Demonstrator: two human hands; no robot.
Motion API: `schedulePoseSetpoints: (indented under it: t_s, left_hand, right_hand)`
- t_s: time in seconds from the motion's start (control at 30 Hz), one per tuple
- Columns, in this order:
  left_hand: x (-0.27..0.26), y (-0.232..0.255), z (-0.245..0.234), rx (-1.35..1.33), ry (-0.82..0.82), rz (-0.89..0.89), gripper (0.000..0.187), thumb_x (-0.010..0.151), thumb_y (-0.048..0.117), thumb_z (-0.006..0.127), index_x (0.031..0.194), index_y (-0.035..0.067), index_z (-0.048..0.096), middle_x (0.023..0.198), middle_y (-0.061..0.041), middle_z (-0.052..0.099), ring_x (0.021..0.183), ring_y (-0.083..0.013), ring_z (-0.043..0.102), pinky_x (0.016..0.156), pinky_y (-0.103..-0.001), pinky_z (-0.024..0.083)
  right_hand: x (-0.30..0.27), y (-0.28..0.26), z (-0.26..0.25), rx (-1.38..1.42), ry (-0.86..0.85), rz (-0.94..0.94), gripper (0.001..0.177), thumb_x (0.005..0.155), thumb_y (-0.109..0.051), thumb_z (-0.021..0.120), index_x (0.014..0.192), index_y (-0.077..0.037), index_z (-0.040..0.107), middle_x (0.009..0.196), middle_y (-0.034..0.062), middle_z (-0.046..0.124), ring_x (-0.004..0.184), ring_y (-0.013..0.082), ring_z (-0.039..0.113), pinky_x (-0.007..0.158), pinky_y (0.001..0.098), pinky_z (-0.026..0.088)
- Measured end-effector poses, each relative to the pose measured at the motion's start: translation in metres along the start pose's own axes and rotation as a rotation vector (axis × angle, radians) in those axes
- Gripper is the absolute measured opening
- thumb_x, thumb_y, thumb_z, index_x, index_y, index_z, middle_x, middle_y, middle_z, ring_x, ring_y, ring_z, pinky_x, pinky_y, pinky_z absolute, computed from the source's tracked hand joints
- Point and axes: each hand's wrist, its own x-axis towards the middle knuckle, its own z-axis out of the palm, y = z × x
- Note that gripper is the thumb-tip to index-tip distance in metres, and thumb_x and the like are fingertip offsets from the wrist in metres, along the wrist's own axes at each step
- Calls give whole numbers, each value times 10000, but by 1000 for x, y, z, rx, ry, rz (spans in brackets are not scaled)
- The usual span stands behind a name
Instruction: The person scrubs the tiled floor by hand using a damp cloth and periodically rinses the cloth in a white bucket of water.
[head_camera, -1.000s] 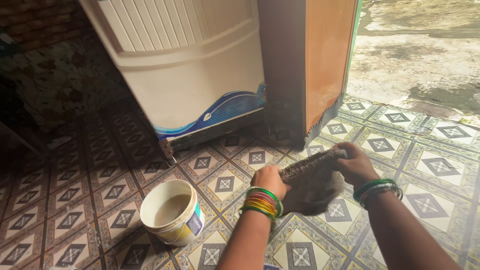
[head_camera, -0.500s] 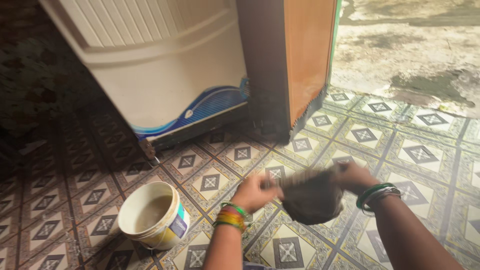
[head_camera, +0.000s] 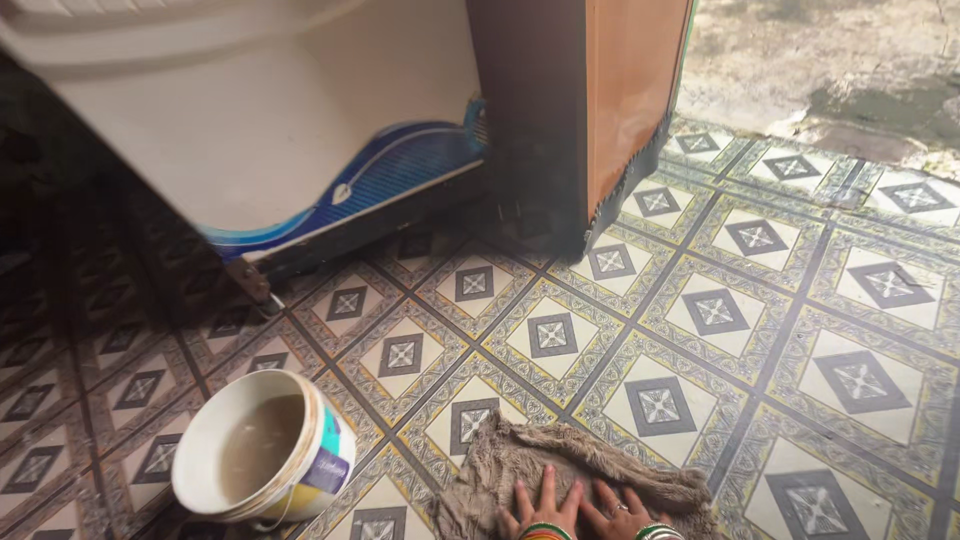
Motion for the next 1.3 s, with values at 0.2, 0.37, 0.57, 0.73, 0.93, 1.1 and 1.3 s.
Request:
schedulePoseSetpoints:
  t_s: [0.2, 0.37, 0.57, 0.73, 0.93, 1.1, 1.3]
  left_hand:
    - [30, -13, -19, 100, 103, 93, 1413, 583, 333, 920, 1655, 498, 14, 1736, 22, -267, 1539, -533, -213, 1144, -805, 21]
    - [8, 1, -72, 157, 45, 116, 1613, 484, 539, 975, 1663, 379, -115, 1700, -112, -323, 1504, -572, -270, 1134, -834, -26]
    - [21, 11, -126, 191, 31, 98, 1737, 387, 579, 1002, 1639, 331, -176, 1694, -112, -328, 1505, -548, -277, 1151, -802, -23]
    - [43, 11, -149, 177, 34, 97, 1752, 374, 574, 1006, 1637, 337, -185, 1694, -117, -326, 1510, -536, -270, 1157, -791, -17]
    - [65, 12, -174, 158, 16, 86, 1762, 370, 586, 1003, 1631, 341, -203, 1695, -104, -333, 1513, -530, -269, 1165, -780, -8]
    - [75, 10, -187, 157, 36, 100, 1767, 361, 582, 1004, 1631, 348, -202, 1698, -100, -323, 1527, -507, -246, 1173, -767, -2]
    - [83, 7, -189, 142, 66, 123, 1757, 362, 591, 1003, 1635, 351, -184, 1703, -107, -305, 1526, -510, -245, 1171, -767, -11]
  right_hand:
    - [7, 6, -41, -27, -76, 17, 1117, 871, -568, 723, 1624, -523, -100, 1732, -52, -245, 1612, 391, -81, 1102, 848, 184]
    - [-6, -1, -89, -61, -73, 24, 1238, 779, -701, 780, 1611, -500, -115, 1723, -54, -268, 1601, 401, -133, 1106, 853, 154]
    - [16, 1, -129, -39, -48, 25, 1269, 743, -731, 791, 1603, -506, -114, 1713, -56, -299, 1592, 386, -166, 1116, 851, 120]
    - [34, 4, -155, -11, -32, 23, 1290, 724, -689, 819, 1603, -518, -111, 1712, -72, -304, 1593, 369, -180, 1122, 842, 112]
    - [54, 6, -181, -3, -14, 26, 1302, 699, -682, 842, 1600, -527, -85, 1715, -76, -290, 1594, 361, -183, 1115, 845, 112]
    - [64, 8, -194, 3, 13, 20, 1315, 675, -687, 854, 1598, -534, -70, 1715, -82, -285, 1596, 357, -184, 1106, 846, 127]
    - [73, 11, -195, 14, 35, 27, 1320, 646, -669, 875, 1596, -543, -33, 1722, -94, -261, 1599, 344, -164, 1118, 833, 125]
